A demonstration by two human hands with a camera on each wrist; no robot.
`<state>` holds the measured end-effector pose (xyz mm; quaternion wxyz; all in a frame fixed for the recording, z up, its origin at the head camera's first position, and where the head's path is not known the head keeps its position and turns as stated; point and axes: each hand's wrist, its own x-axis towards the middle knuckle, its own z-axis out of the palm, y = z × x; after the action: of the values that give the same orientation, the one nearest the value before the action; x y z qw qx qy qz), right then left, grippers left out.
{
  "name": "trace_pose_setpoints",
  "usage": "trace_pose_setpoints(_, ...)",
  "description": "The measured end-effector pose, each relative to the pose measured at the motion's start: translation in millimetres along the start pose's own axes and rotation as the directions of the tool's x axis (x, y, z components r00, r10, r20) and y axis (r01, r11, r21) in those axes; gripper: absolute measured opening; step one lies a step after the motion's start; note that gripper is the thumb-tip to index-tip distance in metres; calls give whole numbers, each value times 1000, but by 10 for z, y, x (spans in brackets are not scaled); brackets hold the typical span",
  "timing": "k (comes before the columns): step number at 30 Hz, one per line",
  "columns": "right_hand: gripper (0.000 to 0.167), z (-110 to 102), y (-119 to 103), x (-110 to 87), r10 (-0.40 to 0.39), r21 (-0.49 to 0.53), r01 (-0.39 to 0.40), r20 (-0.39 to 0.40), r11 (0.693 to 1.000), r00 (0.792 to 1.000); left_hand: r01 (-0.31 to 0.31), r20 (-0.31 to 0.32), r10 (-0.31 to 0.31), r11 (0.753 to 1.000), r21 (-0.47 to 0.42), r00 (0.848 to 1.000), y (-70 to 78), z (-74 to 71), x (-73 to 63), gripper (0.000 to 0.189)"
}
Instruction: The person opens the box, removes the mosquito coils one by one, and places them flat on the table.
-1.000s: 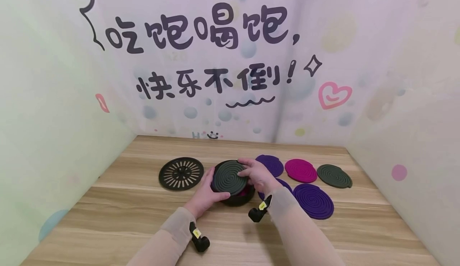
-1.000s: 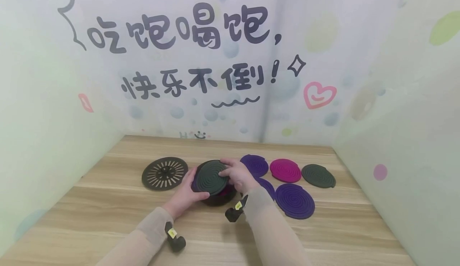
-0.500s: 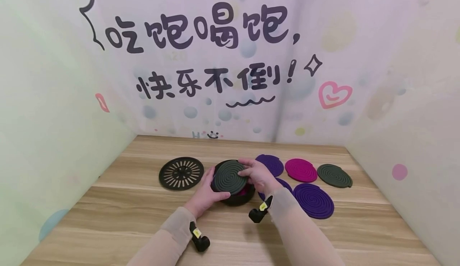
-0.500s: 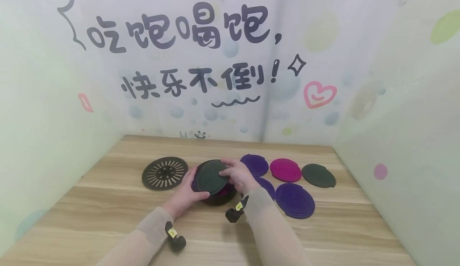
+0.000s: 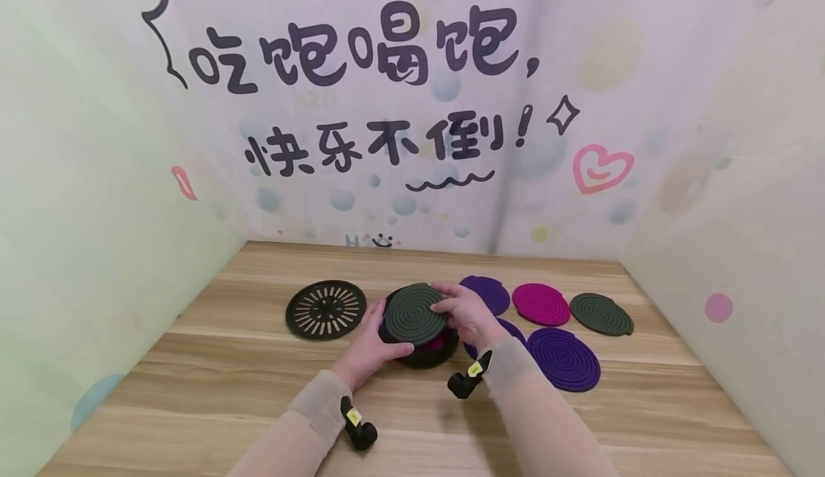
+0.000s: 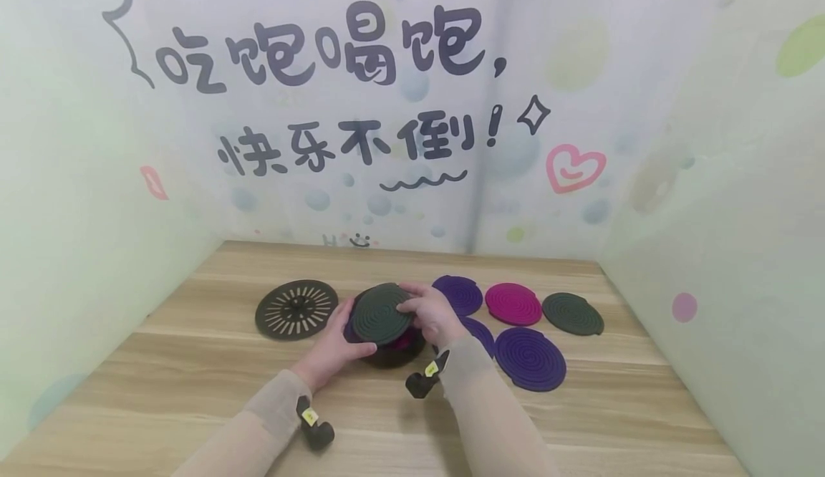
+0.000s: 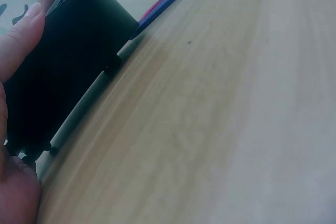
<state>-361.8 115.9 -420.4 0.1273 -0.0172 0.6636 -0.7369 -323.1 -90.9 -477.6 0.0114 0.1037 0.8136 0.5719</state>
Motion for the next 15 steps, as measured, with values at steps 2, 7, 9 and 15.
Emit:
trace_pose_setpoints(2, 52, -7, -3, -3, 5, 15, -5, -7, 1000, 1000, 3, 3, -3, 1000, -2, 1000, -10, -1, 7, 117)
trace_pose_setpoints(7, 51, -24, -6, -14, 12, 51, -11, -19, 999, 1000, 2, 6, -2, 1000, -7, 1000, -28, -5, 19, 116)
trace_pose_setpoints(9, 52, -31, -5, -17, 9, 73, -7, -23, 997, 1000, 5, 6, -5, 1000, -9, 1000, -27, -7, 17, 117)
trace_pose_setpoints(15, 55, -68, 7, -22, -2, 161, 9, -42, 987, 999, 9, 3, -9, 1000, -16, 1000, -5, -1, 1, 119)
